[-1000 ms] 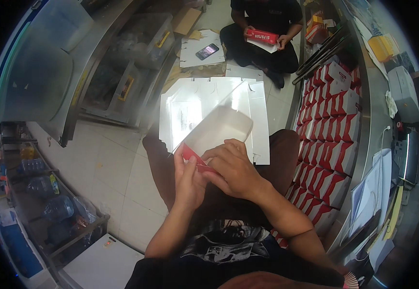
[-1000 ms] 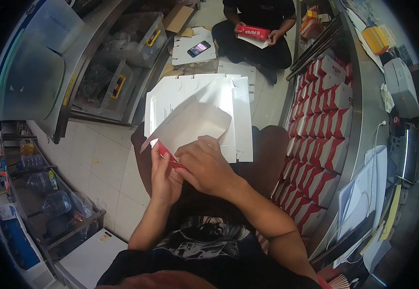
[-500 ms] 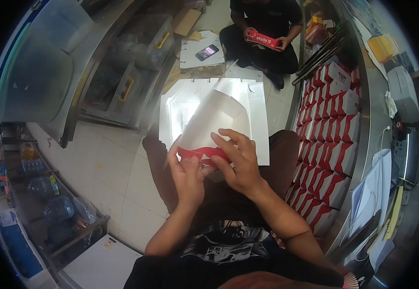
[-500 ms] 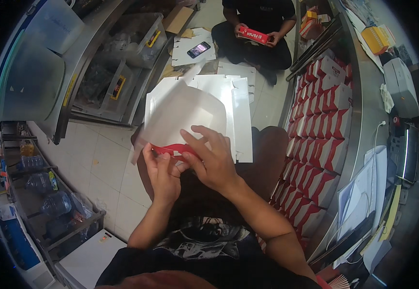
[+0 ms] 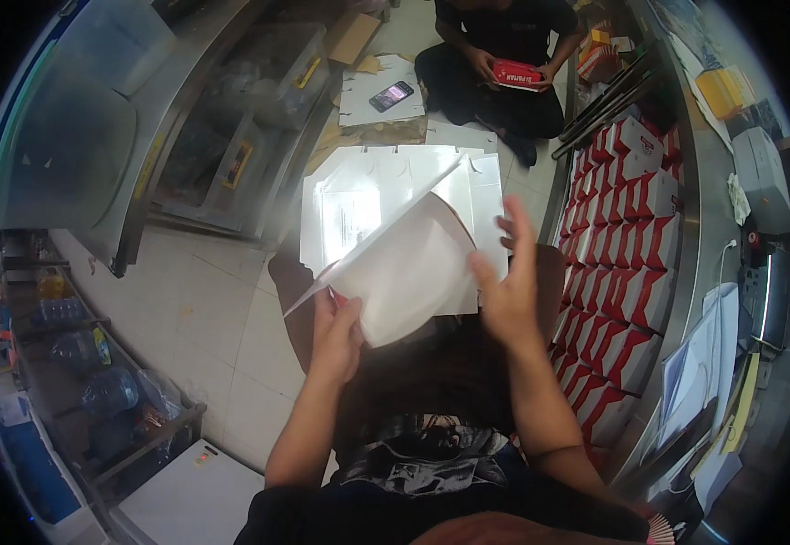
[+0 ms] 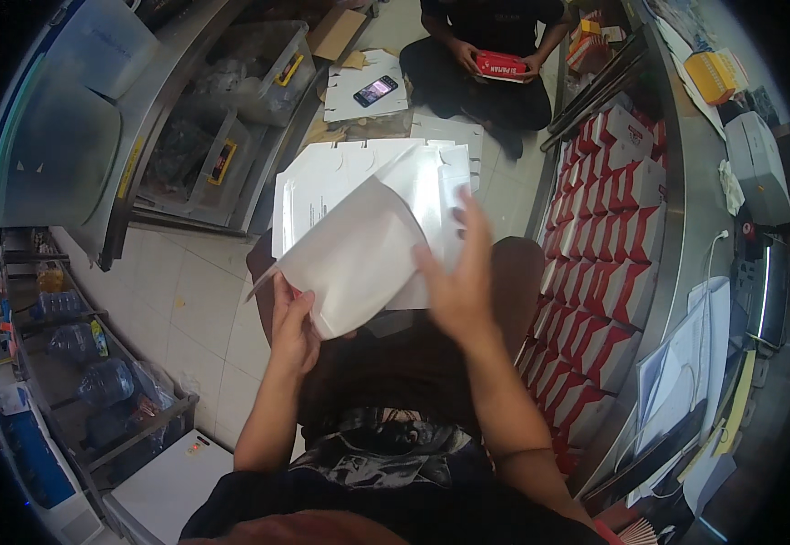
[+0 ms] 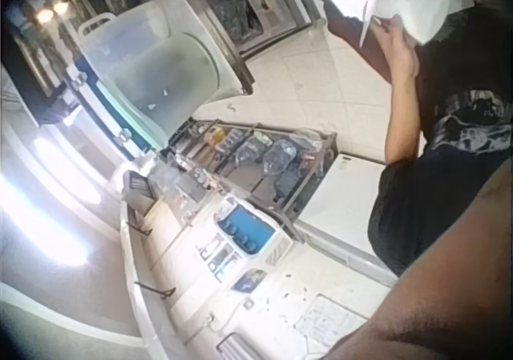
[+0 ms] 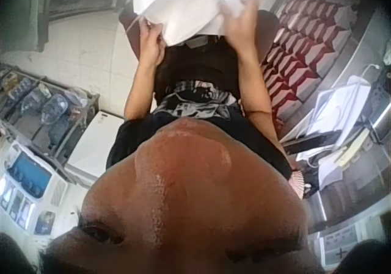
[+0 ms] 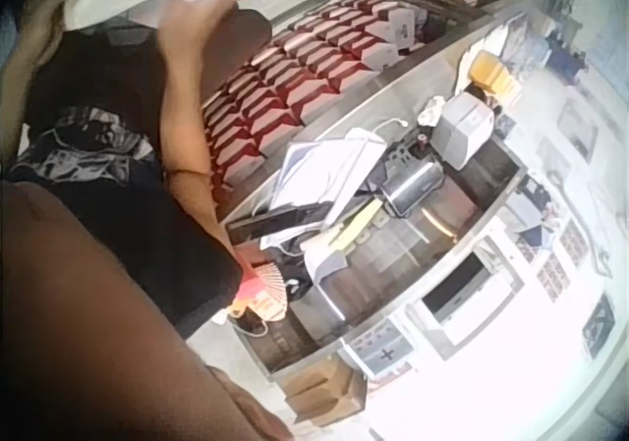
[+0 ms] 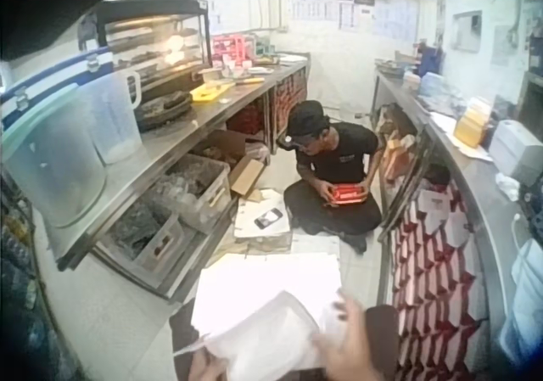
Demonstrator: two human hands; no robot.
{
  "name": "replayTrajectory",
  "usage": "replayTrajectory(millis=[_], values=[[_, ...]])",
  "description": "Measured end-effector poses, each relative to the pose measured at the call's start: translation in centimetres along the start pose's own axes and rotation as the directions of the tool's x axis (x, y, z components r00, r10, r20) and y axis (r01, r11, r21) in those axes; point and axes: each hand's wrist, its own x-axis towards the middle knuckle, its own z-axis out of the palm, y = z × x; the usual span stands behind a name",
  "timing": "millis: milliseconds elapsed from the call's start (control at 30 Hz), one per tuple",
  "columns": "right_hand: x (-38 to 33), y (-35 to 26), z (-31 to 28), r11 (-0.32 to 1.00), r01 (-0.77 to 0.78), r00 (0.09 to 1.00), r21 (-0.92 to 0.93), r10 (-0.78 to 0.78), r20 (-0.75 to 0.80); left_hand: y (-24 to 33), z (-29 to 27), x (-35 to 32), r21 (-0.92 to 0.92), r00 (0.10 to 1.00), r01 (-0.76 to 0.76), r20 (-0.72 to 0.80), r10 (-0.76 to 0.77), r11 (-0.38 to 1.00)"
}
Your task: The person folds flat cardboard sheets into small rectangular boxes, tucks the flaps to close them, and places the finished boxes into a red-and-white patterned display rack. The person repeats this process for multiple units.
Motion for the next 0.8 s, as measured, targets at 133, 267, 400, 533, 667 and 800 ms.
replayTrajectory(millis=[133, 267, 400, 533, 667, 800], values=[[0.9, 1.2, -2.3, 0.754, -0.372, 0.924, 0.541, 0.359, 0.135, 0.9, -1.4, -0.9, -0.131, 0.935, 0.288, 0.251, -0.249, 0.949], [-0.7, 1.6, -2.4, 0.614, -0.359, 0.921, 0.703, 0.354, 0.161, 0.1, -2.2, -0.4, 0.092, 0.882, 0.373, 0.273, -0.384, 0.923], [-1.5, 0.1, -1.7, 0.721, -0.334, 0.941, 0.607, 0.293, 0.170, -1.2, -2.7, 0.7, -0.032, 0.981, 0.176, 0.094, -0.172, 0.984], [-3.1, 2.2, -0.8, 0.831, -0.247, 0.969, 0.498, 0.224, 0.107, 0.3, -0.6, 1.1, -0.225, 0.943, 0.247, -0.168, -0.287, 0.942], [-3.2, 0.8, -0.9, 0.585, -0.342, 0.934, 0.735, 0.297, 0.199, -1.1, -2.1, 1.2, -0.064, 0.982, 0.150, -0.102, -0.156, 0.987], [-3.4, 1.6, -0.9, 0.429, -0.303, 0.936, 0.851, 0.303, 0.181, -1.3, -1.0, 0.6, -0.134, 0.972, 0.129, -0.179, -0.152, 0.983]])
